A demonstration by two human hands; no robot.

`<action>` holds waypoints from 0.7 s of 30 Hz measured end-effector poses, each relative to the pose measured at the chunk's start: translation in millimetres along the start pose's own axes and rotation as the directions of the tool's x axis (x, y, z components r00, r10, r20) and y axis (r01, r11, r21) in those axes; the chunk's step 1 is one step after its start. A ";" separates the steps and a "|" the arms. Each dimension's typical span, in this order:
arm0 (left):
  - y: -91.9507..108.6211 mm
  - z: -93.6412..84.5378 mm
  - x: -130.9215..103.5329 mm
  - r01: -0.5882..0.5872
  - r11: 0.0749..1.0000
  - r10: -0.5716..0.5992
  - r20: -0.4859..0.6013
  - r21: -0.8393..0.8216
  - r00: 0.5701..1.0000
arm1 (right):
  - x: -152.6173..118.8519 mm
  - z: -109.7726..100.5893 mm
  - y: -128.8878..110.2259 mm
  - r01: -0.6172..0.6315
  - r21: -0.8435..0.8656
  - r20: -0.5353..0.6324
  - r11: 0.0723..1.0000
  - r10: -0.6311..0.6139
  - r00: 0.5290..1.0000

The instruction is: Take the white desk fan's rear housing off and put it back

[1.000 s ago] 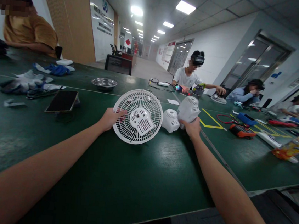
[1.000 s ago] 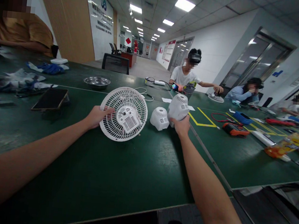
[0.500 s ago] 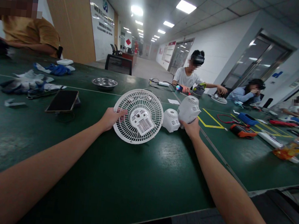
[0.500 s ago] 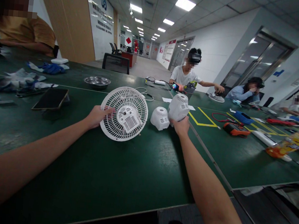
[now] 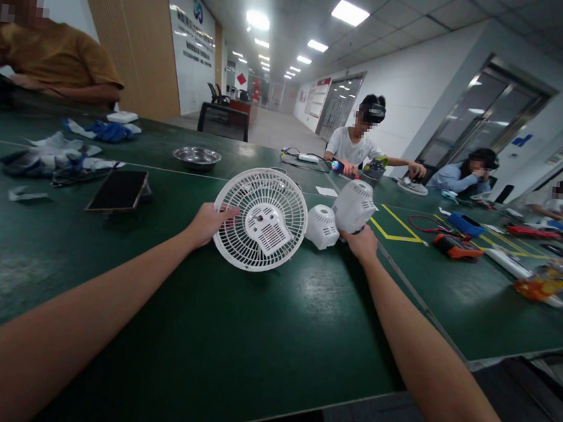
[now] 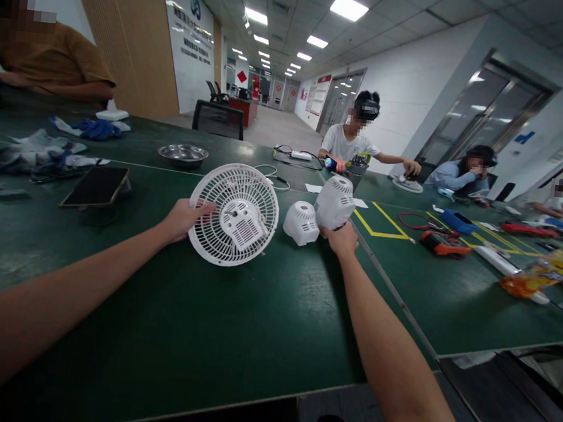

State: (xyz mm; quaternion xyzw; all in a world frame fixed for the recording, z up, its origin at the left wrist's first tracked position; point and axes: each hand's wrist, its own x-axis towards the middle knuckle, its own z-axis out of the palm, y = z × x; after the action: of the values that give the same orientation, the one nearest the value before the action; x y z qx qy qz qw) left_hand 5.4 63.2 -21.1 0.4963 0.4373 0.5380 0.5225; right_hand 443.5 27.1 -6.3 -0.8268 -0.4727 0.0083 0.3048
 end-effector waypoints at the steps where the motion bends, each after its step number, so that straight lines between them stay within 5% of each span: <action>1: 0.0 -0.1 0.0 0.000 1.000 0.000 0.002 0.001 1.000 | -0.4 -0.1 -0.3 -0.004 -0.001 -0.001 1.000 0.004 1.000; 11: 0.5 -2.5 1.4 0.021 1.000 -0.021 0.018 0.001 1.000 | -7.0 -5.6 -14.7 -0.033 0.262 -0.165 0.964 0.079 0.983; 17: 6.8 2.5 -3.0 0.038 0.999 -0.038 -0.004 -0.011 0.999 | -24.1 -25.1 -39.4 0.077 0.342 -0.386 0.937 0.065 0.920; 21: 12.2 6.4 -7.9 0.043 0.999 -0.043 -0.016 -0.027 0.999 | -40.8 -29.5 -54.3 0.168 0.362 -0.358 0.917 -0.030 0.933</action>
State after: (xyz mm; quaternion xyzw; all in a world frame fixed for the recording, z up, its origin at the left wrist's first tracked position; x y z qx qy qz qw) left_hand 9.8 54.1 -8.8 0.4753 0.4448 0.5365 0.5371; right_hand 387.7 0.3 34.3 -0.7133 -0.4429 -0.0591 0.5400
